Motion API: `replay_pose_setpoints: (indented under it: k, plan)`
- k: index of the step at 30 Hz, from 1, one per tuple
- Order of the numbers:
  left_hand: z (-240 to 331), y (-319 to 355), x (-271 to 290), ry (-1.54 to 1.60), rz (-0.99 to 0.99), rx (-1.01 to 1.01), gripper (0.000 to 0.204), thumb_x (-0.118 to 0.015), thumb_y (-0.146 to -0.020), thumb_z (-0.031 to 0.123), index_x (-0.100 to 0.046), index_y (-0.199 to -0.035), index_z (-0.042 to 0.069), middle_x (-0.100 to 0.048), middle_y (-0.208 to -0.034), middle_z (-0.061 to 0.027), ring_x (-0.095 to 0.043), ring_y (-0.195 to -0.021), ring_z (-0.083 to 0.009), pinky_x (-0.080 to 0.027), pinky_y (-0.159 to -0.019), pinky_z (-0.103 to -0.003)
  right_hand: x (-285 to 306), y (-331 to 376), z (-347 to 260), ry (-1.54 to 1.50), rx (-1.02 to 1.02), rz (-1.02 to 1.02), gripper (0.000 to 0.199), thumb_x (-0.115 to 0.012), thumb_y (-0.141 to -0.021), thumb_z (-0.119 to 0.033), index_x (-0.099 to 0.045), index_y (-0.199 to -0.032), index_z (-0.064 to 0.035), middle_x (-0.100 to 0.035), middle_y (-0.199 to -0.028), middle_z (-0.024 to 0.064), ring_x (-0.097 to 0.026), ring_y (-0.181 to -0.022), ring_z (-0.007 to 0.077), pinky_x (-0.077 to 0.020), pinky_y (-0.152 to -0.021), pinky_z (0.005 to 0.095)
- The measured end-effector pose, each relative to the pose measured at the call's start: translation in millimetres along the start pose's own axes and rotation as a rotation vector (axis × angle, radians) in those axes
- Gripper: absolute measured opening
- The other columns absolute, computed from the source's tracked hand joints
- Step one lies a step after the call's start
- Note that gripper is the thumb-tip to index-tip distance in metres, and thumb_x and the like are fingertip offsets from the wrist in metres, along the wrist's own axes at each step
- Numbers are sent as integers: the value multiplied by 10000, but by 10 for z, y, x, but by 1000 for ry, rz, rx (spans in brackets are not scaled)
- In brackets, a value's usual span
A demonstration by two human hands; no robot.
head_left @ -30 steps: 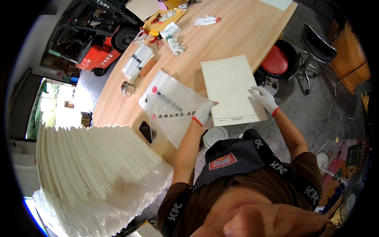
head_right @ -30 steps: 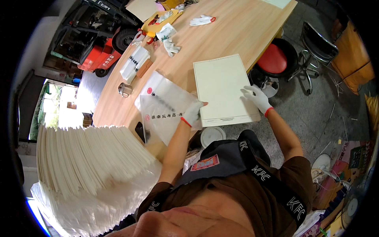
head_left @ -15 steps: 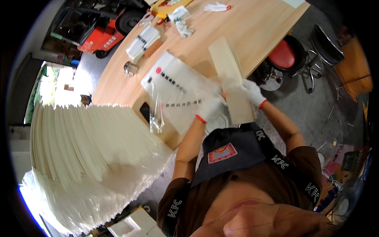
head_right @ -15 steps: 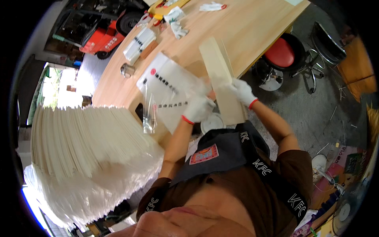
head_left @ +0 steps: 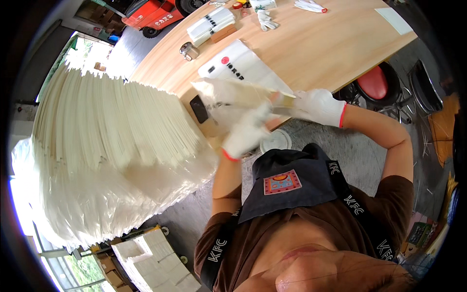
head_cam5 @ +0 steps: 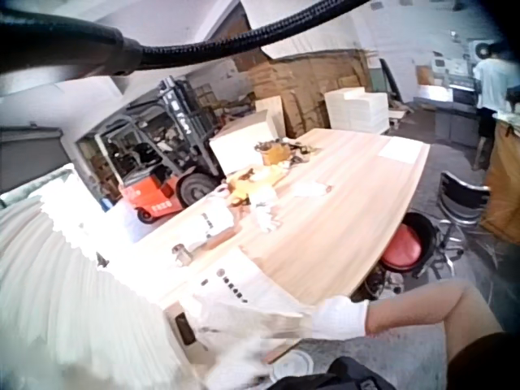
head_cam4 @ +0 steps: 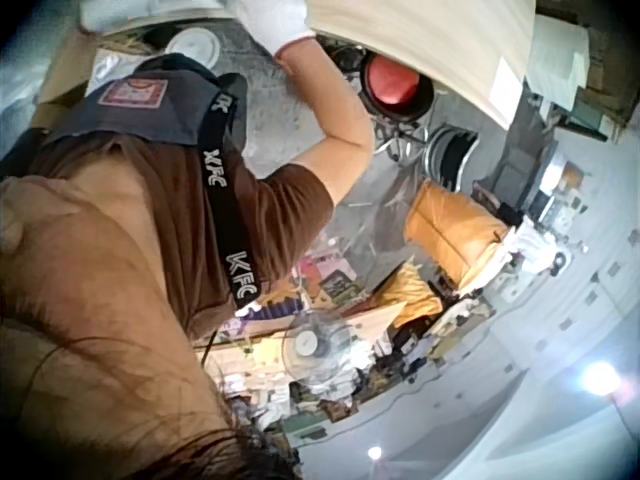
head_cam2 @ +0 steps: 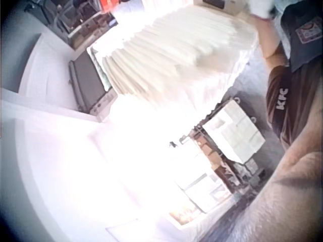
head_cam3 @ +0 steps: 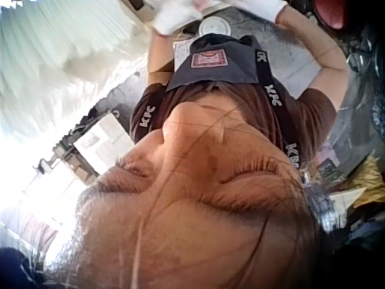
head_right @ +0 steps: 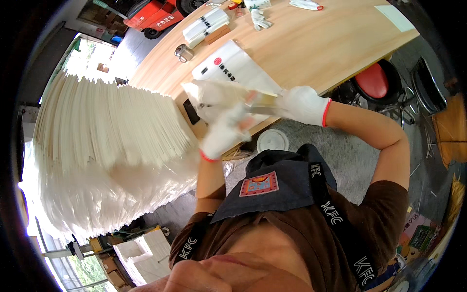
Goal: The person repeatedly picks up white rectangular sheets from a stack and places them into a clear plastic bag on the table. The person handles the sheets one at a time and continues filling the bag.
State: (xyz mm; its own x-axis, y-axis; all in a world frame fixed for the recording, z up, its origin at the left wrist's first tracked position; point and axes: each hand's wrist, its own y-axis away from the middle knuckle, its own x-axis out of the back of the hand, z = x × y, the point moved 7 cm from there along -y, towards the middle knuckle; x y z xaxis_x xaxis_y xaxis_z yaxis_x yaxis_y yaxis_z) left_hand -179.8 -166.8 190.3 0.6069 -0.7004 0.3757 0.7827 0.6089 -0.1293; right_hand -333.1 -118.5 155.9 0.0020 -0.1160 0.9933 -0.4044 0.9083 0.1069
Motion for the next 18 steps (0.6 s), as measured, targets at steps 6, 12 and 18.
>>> replay_pose_setpoints:
  k: [6,12,18]
  plan:
    - [-875,803,-383,-138,332,-95,274,-568,-820,102,-602,-1088,61,-637,-955,-124,-625,-819,-255,-484,-729,-307,-631,-49,219,-1899,-307,-159,405,-636,-848,-251,-578,-1172,-15,-631,-1053,61,-607,-907,138,-491,-763,255]
    - [-290,-82,-446,-96,287,-119,345,-575,-676,38,-648,-998,138,-628,-893,-111,-616,-817,-276,-486,-684,-368,-704,-564,220,-459,-397,143,414,-622,-825,-243,-574,-1164,-10,-585,-1164,89,-546,-1080,242,-429,-928,344]
    - [-833,-330,-570,-181,388,-35,183,-584,-747,60,-603,-926,94,-634,-807,-148,-636,-719,-300,-494,-643,-380,-1180,-801,11,-665,-163,478,398,-651,-772,-263,-592,-1100,-45,-572,-1129,130,-497,-1118,291,-409,-942,378]
